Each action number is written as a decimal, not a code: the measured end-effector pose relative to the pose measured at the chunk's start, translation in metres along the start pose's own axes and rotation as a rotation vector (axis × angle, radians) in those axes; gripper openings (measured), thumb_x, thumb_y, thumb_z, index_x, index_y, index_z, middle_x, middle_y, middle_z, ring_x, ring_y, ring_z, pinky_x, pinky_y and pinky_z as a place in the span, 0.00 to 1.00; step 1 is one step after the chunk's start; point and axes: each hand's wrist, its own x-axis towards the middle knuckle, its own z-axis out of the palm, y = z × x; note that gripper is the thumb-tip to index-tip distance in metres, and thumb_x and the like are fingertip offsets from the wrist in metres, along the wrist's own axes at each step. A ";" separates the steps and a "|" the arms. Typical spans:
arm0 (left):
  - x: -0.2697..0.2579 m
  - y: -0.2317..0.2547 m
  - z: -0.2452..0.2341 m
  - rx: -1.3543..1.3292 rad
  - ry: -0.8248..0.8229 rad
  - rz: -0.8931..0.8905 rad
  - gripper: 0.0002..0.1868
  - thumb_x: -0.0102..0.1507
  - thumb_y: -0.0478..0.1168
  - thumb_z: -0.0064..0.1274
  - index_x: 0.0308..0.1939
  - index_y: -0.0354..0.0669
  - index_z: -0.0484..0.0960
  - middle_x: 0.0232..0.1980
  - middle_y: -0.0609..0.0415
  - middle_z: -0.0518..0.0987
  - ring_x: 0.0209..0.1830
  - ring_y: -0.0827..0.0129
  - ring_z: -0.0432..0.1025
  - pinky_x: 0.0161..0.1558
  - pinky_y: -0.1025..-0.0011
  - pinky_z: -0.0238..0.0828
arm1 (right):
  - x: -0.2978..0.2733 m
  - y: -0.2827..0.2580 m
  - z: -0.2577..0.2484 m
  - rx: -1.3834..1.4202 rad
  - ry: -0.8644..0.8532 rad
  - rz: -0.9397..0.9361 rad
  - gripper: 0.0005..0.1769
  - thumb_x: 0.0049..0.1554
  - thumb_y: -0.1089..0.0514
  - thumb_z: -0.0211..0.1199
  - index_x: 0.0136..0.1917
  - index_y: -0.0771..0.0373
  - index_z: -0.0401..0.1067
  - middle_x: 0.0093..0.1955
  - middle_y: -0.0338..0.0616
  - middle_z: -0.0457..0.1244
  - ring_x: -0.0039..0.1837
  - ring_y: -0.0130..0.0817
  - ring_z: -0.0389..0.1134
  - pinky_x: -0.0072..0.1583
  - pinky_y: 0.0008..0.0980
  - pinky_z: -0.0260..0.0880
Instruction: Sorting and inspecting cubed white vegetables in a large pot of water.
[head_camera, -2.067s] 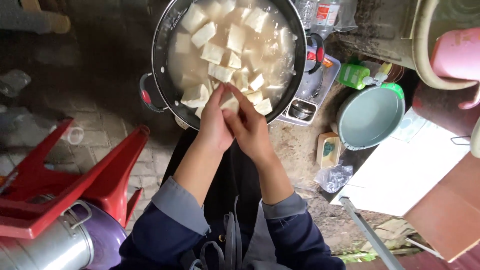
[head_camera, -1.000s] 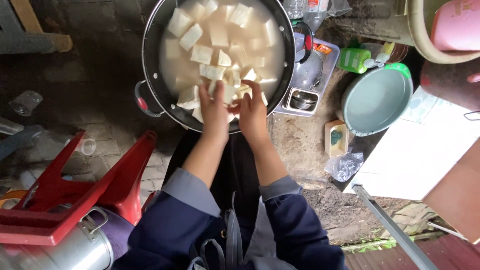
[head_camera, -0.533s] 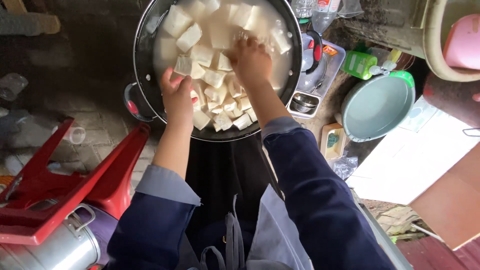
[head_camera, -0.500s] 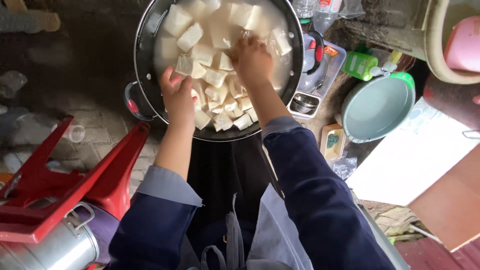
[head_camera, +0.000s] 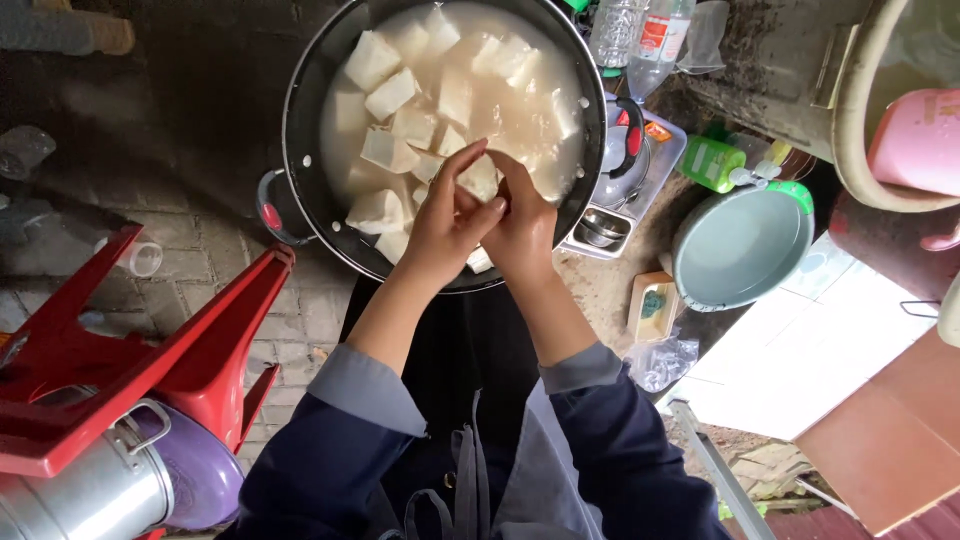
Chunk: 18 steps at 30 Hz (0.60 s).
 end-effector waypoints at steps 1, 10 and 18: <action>-0.003 -0.001 0.001 0.021 -0.007 0.026 0.34 0.69 0.52 0.55 0.76 0.49 0.61 0.71 0.38 0.64 0.58 0.46 0.59 0.55 0.49 0.58 | -0.004 -0.001 -0.002 0.059 -0.016 0.033 0.26 0.51 0.49 0.75 0.61 0.51 0.71 0.25 0.30 0.55 0.28 0.27 0.62 0.40 0.21 0.67; -0.025 0.019 0.018 0.037 0.071 0.026 0.23 0.75 0.53 0.34 0.57 0.47 0.82 0.55 0.47 0.82 0.58 0.58 0.76 0.64 0.61 0.67 | -0.030 -0.011 -0.022 0.104 0.103 -0.010 0.25 0.49 0.57 0.74 0.58 0.58 0.69 0.20 0.30 0.54 0.23 0.29 0.62 0.34 0.21 0.65; -0.047 0.016 0.009 0.048 -0.120 0.094 0.22 0.68 0.51 0.54 0.59 0.44 0.70 0.59 0.45 0.74 0.59 0.58 0.70 0.66 0.56 0.62 | -0.035 -0.044 -0.040 0.129 0.102 0.045 0.22 0.52 0.58 0.70 0.59 0.57 0.69 0.20 0.33 0.56 0.24 0.39 0.64 0.34 0.34 0.66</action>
